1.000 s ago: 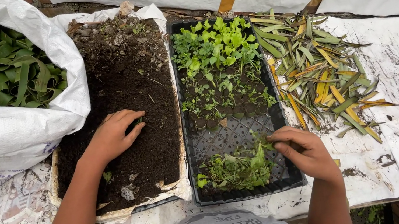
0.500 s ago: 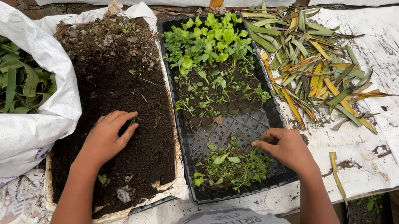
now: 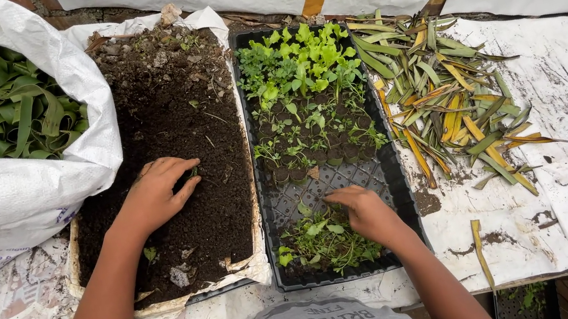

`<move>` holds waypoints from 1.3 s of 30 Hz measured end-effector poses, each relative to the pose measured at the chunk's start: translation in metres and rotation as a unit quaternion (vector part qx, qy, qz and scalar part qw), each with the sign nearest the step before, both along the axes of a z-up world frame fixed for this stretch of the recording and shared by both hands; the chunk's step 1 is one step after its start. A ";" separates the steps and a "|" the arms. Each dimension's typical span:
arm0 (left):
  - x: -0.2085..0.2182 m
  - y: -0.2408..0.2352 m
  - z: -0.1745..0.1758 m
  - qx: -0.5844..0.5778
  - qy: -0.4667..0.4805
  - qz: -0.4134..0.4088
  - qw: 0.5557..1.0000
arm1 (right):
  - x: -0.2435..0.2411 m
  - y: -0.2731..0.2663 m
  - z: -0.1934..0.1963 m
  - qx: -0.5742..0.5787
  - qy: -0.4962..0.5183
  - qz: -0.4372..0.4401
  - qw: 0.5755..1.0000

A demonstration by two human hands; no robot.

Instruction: Transplanting small green seedlings from a nursery tray into a larger container of soil by hand.

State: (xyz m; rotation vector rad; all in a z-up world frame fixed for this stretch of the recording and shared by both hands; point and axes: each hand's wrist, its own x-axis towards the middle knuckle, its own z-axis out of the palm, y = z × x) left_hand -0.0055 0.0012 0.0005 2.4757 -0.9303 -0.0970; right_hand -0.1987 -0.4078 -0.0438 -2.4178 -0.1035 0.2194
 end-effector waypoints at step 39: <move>-0.008 -0.044 -0.054 -0.080 -0.142 -0.009 0.987 | -0.043 -0.018 -0.039 0.222 0.042 -0.245 0.943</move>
